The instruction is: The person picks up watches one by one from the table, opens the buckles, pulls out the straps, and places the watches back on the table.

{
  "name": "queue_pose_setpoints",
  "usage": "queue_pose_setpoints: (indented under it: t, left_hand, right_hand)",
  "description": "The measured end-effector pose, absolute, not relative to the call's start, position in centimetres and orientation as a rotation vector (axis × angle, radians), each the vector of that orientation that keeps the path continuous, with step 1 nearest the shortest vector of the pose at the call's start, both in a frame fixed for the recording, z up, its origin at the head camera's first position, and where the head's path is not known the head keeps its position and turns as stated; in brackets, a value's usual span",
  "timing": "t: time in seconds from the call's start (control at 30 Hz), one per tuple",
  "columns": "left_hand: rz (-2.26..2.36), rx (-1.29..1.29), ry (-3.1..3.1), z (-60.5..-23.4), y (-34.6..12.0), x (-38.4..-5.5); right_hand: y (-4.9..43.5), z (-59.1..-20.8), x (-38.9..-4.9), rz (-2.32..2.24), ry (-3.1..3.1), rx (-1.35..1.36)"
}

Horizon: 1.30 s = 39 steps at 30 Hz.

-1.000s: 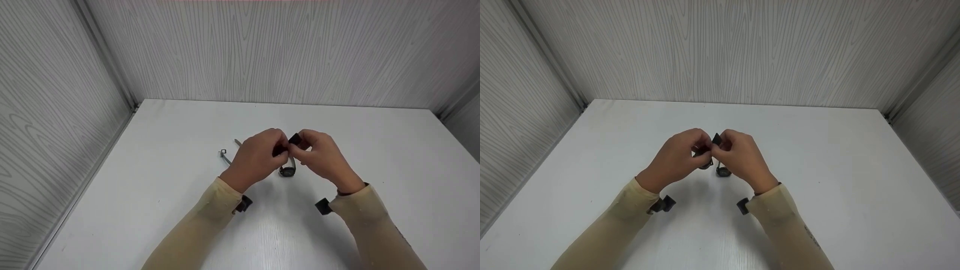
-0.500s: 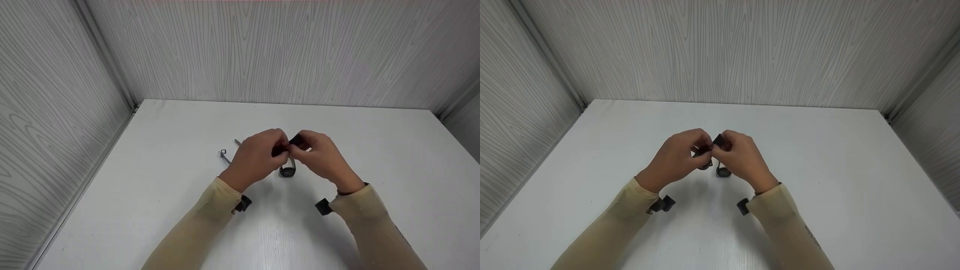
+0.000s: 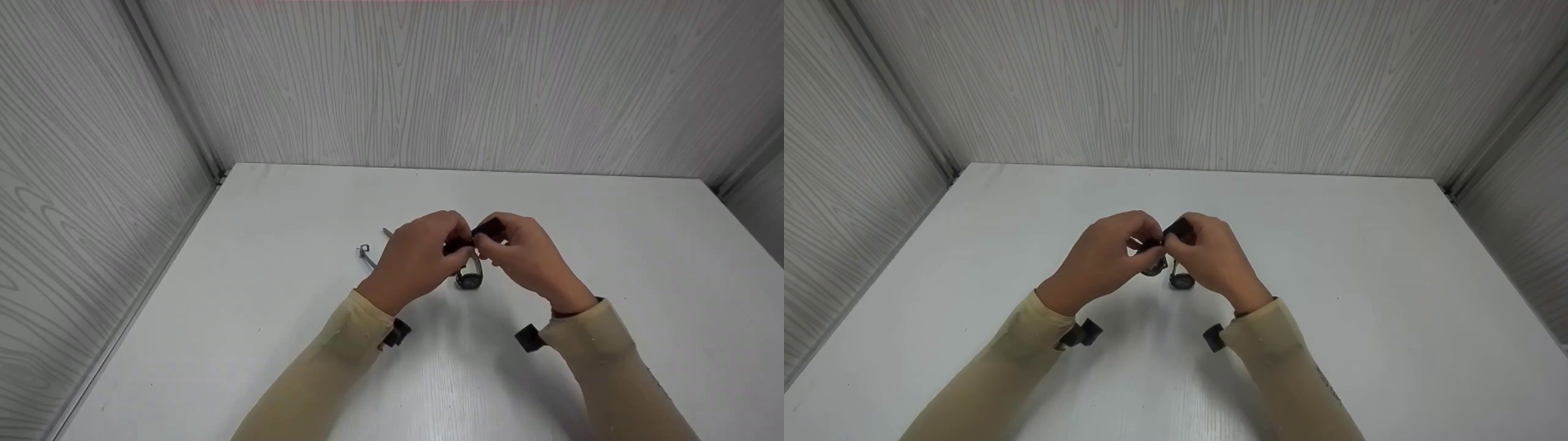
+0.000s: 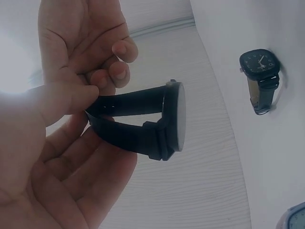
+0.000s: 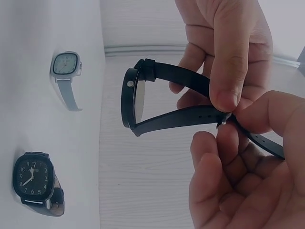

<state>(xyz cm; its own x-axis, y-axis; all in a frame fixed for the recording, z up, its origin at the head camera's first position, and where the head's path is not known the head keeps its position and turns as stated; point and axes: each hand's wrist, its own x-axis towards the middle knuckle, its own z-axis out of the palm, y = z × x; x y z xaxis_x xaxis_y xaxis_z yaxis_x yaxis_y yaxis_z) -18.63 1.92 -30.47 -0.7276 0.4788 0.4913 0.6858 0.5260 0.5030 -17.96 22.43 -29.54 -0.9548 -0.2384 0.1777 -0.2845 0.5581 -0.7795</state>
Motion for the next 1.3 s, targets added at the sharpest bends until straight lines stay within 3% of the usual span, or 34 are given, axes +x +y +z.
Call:
queue_pose_setpoints:
  t: [0.67, 1.03, 1.3]
  left_hand:
    - [-1.096, -1.0, -2.489, -30.1, 1.7, -18.6]
    - [-1.626, -1.161, -2.351, -29.4, 0.8, -19.1]
    - [-1.54, -1.171, -2.437, -29.2, 0.7, -19.0]
  right_hand:
    - [22.5, -29.2, -17.5, 1.379, -2.67, 0.653]
    - [22.2, -29.3, -17.4, 1.513, -2.357, 0.888]
    - [22.5, -29.7, -17.5, 1.511, -2.317, 0.927]
